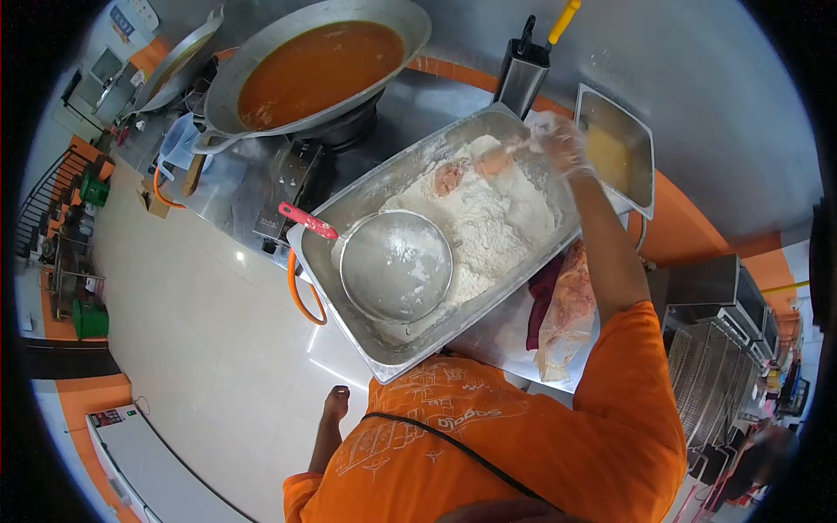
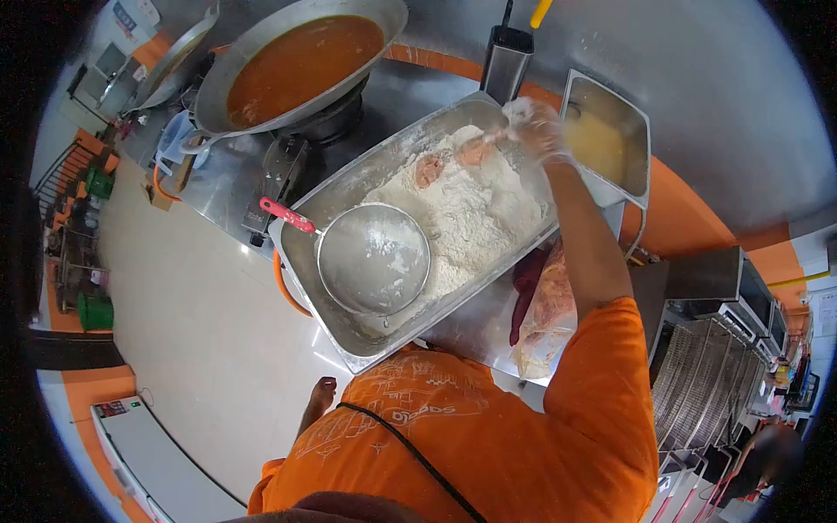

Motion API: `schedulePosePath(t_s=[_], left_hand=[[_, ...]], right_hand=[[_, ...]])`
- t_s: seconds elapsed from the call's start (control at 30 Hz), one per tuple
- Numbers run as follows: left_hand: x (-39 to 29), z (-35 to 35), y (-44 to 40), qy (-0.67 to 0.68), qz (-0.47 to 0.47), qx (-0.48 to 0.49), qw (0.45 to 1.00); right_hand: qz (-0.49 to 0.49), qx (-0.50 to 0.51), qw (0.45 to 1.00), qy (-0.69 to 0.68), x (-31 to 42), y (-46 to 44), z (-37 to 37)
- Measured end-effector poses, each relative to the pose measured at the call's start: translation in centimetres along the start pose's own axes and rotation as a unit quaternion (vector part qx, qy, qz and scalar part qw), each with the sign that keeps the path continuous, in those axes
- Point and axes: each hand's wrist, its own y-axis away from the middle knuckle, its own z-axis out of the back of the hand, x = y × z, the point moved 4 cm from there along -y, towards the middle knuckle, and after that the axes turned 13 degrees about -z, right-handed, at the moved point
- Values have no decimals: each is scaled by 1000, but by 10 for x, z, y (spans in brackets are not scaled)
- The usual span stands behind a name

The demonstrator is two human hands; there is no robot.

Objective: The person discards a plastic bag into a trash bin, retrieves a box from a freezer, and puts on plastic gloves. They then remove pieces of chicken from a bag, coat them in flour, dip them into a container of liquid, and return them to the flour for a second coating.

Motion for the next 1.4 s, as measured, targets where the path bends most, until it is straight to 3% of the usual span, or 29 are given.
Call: schedulePosePath(t_s=[0.03,0.07,0.13,0.17,0.23,0.33,0.37,0.43,0.47,0.6,0.7,0.77,0.8,0.83,0.9,0.93,0.97,1.03,1.07,1.1,1.17,1.23,1.27,1.33,1.4], left_hand=[[5,-1,-1,-2,0,1,1000],[11,-3,1,16,9,-3,1000],[26,-14,1,37,20,-7,999],[36,-19,2,45,26,6,999],[42,-21,5,53,33,20,998],[40,-22,6,51,46,35,997],[41,-21,7,36,45,32,998],[29,-16,5,22,44,27,998],[18,-13,6,5,28,24,999],[-10,-1,2,-52,-35,24,998],[-10,-4,-3,17,-1,13,1000],[2,-7,-6,17,-20,13,1000],[3,-6,-7,15,-8,13,1000],[7,-8,-6,13,4,15,1000],[24,-14,-6,22,15,11,1000],[31,-14,-8,30,22,7,999],[39,-12,-6,30,19,13,999],[31,-5,-6,-72,-149,30,986],[30,-4,-7,-86,-117,39,989],[32,-3,-9,-103,-159,30,981],[33,-5,-10,7,14,9,1000],[22,-3,-8,10,20,10,1000],[14,-1,-8,2,9,16,1000],[8,-1,-10,-4,-2,20,1000],[12,-5,-14,10,8,22,1000]], right_hand=[[11,-13,954,299,-8,1,-12],[9,-12,954,300,-16,6,-23],[-32,14,881,472,-25,19,-48],[-32,17,880,473,-21,25,-59],[-122,208,868,435,-12,40,-87],[-100,268,901,326,-124,51,-156],[-100,268,901,325,-102,53,-155],[-161,326,847,388,-33,59,-150],[-113,259,865,414,-78,53,-182],[-106,313,852,405,-75,52,-181],[-71,308,869,380,-67,52,-163],[-179,399,847,303,-36,57,-132],[-206,323,886,261,-40,59,-120],[-206,324,885,262,-50,59,-114],[-75,243,941,224,-55,56,-103],[-96,234,935,248,-18,64,-86],[-101,231,934,253,-43,61,-90],[-68,270,874,398,-108,52,-104],[-74,270,872,402,-112,54,-96],[-89,301,847,430,-115,59,-92],[-110,367,791,477,-111,70,-96],[-118,422,731,523,-107,69,-103],[-114,421,731,524,-113,67,-107],[-57,390,787,474,-129,64,-116],[-13,346,797,495,-122,59,-124]])
